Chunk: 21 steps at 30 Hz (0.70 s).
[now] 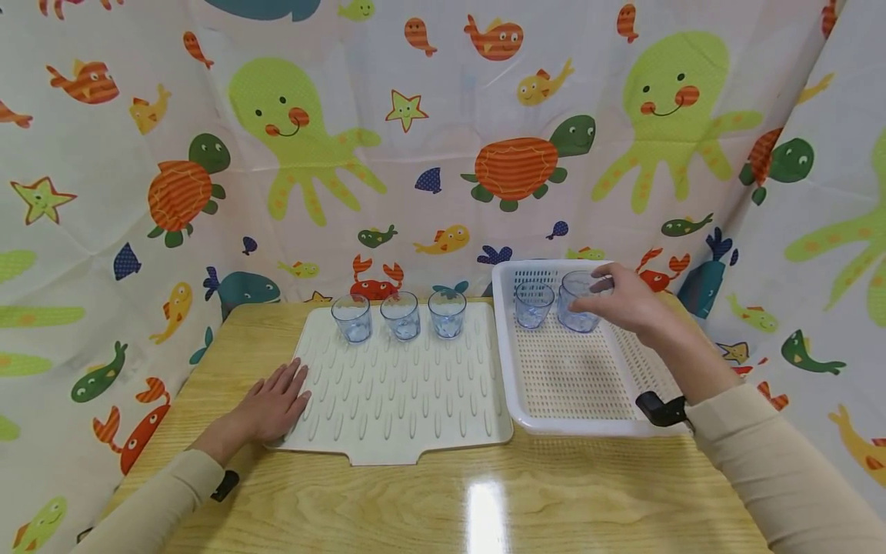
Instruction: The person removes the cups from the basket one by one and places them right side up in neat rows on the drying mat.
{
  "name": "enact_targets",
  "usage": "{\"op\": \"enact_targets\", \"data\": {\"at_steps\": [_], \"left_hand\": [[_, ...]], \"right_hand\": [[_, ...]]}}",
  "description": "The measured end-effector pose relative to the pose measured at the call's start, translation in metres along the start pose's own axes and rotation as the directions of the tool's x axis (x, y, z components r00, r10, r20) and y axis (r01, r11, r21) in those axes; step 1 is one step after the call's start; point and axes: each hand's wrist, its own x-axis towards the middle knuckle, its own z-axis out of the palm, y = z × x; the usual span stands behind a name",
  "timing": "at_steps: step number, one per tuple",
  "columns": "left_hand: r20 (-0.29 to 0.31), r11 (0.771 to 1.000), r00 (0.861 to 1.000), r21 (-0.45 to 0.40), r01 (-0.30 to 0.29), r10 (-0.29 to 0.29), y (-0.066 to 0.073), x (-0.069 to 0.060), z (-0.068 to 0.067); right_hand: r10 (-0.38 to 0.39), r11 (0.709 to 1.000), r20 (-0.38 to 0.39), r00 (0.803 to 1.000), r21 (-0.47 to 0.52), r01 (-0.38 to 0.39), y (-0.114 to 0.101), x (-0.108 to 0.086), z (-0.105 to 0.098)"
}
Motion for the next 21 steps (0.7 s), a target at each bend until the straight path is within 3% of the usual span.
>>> {"op": "enact_targets", "data": {"at_steps": [5,21], "left_hand": [[-0.010,1.000,1.000,0.016,-0.004,0.005,-0.006,0.005,0.007],[-0.020,1.000,1.000,0.016,-0.004,0.004,-0.006,0.004,0.006]], "right_hand": [[-0.025,1.000,-0.004,1.000,0.014,0.025,-0.007,-0.003,0.005],[-0.083,0.995,0.004,0.997,0.059,0.083,-0.022,-0.012,0.022]]}}
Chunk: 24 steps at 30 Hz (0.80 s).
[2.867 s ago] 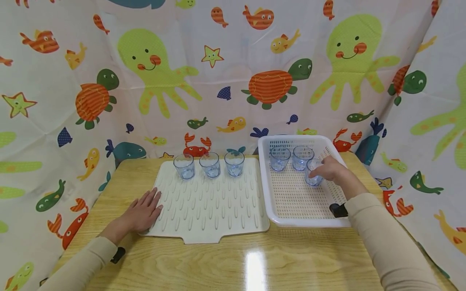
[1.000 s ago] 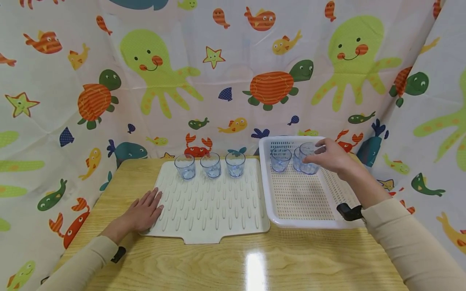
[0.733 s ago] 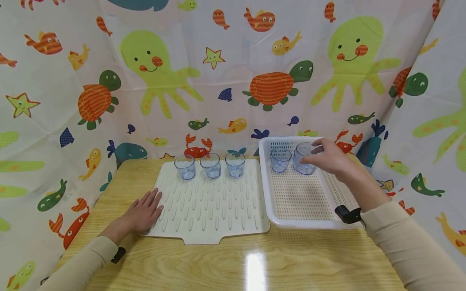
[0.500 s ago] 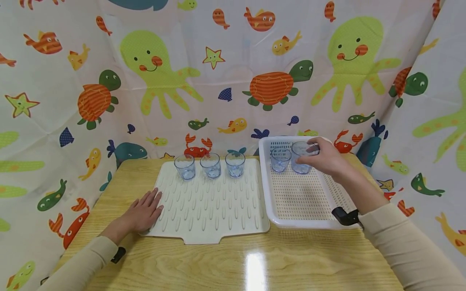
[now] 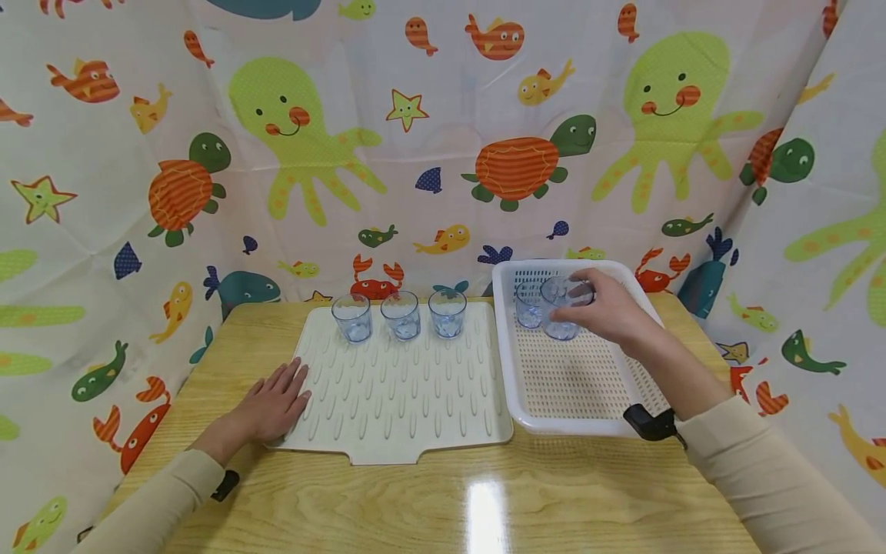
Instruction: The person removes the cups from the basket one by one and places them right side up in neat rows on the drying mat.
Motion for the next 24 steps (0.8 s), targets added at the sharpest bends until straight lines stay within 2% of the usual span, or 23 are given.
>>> {"op": "enact_targets", "data": {"at_steps": [13,24], "left_hand": [[0.017,1.000,1.000,-0.021,-0.009,0.009,0.010,-0.008,-0.011],[0.011,1.000,1.000,0.005,-0.021,0.021,0.016,-0.013,-0.017]], "right_hand": [[-0.062,0.998,0.040,0.997,0.006,0.062,0.001,-0.001,0.020],[-0.095,0.995,0.061,0.994,0.039,0.093,-0.005,-0.001,0.036]]}}
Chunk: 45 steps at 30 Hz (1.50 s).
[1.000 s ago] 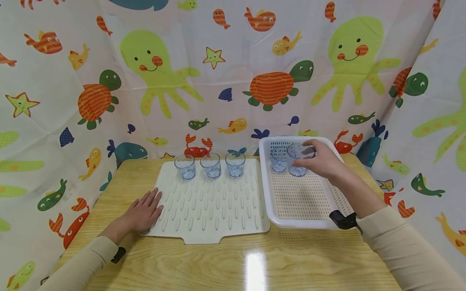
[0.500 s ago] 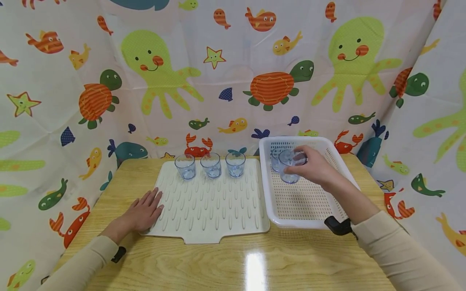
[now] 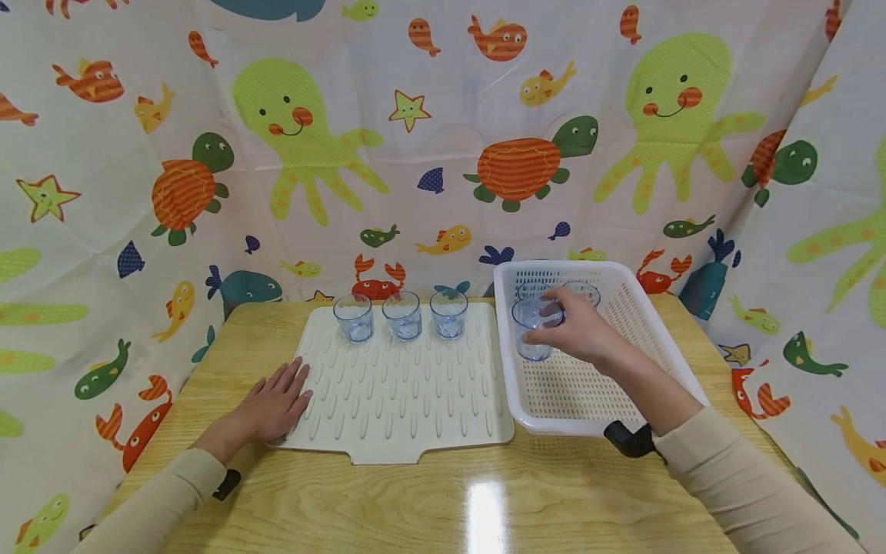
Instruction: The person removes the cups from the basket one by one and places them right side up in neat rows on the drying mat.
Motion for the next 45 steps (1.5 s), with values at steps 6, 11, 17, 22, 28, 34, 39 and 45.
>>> {"op": "enact_targets", "data": {"at_steps": [6,11,17,22,28,34,39,45], "left_hand": [[0.001,1.000,1.000,-0.011,-0.002,0.002,0.001,0.000,0.000],[-0.013,1.000,1.000,-0.011,-0.005,0.005,-0.005,0.003,0.006],[-0.042,1.000,0.999,-0.010,-0.013,0.012,-0.012,0.007,0.013],[-0.025,1.000,1.000,0.004,-0.007,0.008,-0.013,0.008,0.013],[-0.006,1.000,1.000,-0.011,-0.002,0.001,-0.007,0.006,0.007],[-0.016,1.000,1.000,-0.010,-0.005,0.005,-0.011,0.008,0.009],[-0.028,1.000,1.000,0.009,-0.002,0.002,-0.015,0.011,0.015],[-0.003,1.000,1.000,0.002,0.000,0.000,-0.001,0.001,0.001]], "right_hand": [[0.005,1.000,0.005,1.000,0.014,-0.005,-0.002,-0.002,0.005],[0.014,1.000,-0.001,1.000,0.021,-0.014,-0.004,-0.002,0.006],[0.019,0.998,-0.004,1.000,0.053,-0.019,-0.008,-0.002,0.007],[0.023,0.996,-0.007,1.000,0.087,-0.022,-0.014,-0.001,0.009],[0.007,0.993,-0.012,1.000,0.117,-0.005,-0.022,0.000,0.012],[-0.016,0.991,-0.004,1.000,0.136,0.016,-0.032,0.000,0.015],[-0.035,0.986,0.011,0.999,0.162,0.033,-0.043,0.000,0.020],[-0.060,0.984,0.023,0.998,0.172,0.055,-0.053,0.004,0.026]]}}
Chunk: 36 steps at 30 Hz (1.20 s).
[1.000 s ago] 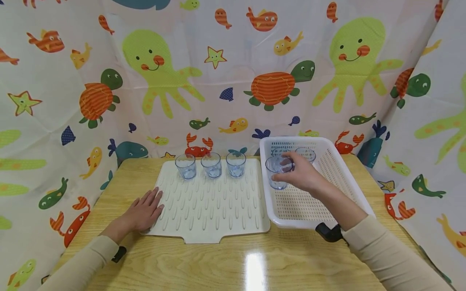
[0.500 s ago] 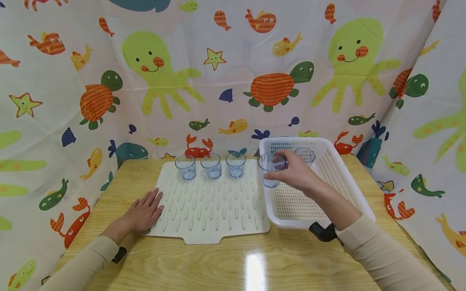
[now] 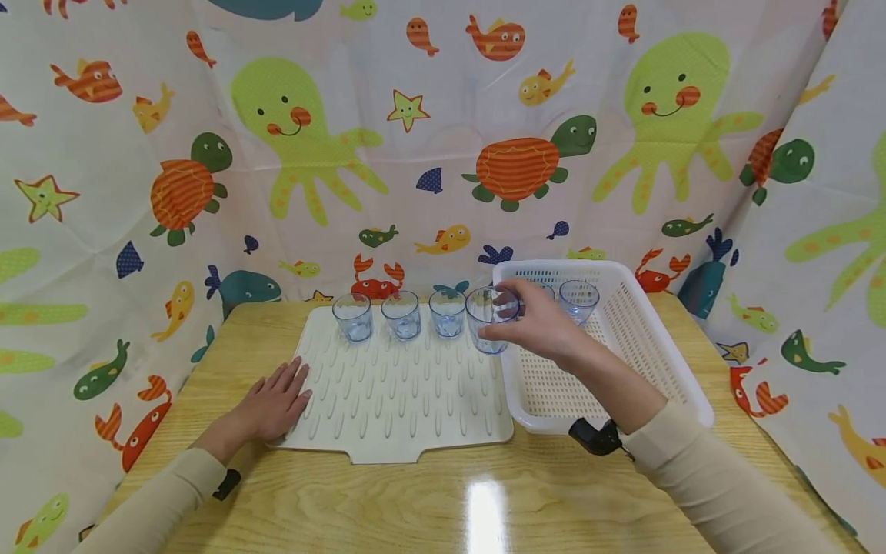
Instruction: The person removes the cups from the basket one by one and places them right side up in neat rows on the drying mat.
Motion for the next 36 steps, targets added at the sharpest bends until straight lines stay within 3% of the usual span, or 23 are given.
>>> {"op": "enact_targets", "data": {"at_steps": [9,20,36], "left_hand": [[0.010,1.000,1.000,-0.005,0.012,-0.012,-0.007,0.004,0.007],[0.030,1.000,0.999,0.001,0.024,-0.024,0.001,0.001,0.000],[0.023,1.000,1.000,-0.016,0.007,-0.007,-0.004,0.003,0.001]], "right_hand": [[-0.021,1.000,0.023,1.000,0.017,0.021,-0.010,0.010,0.013],[-0.055,0.998,0.052,0.997,-0.001,0.055,-0.025,0.020,0.030],[-0.084,0.996,0.075,0.994,0.044,0.081,-0.055,0.041,0.051]]}}
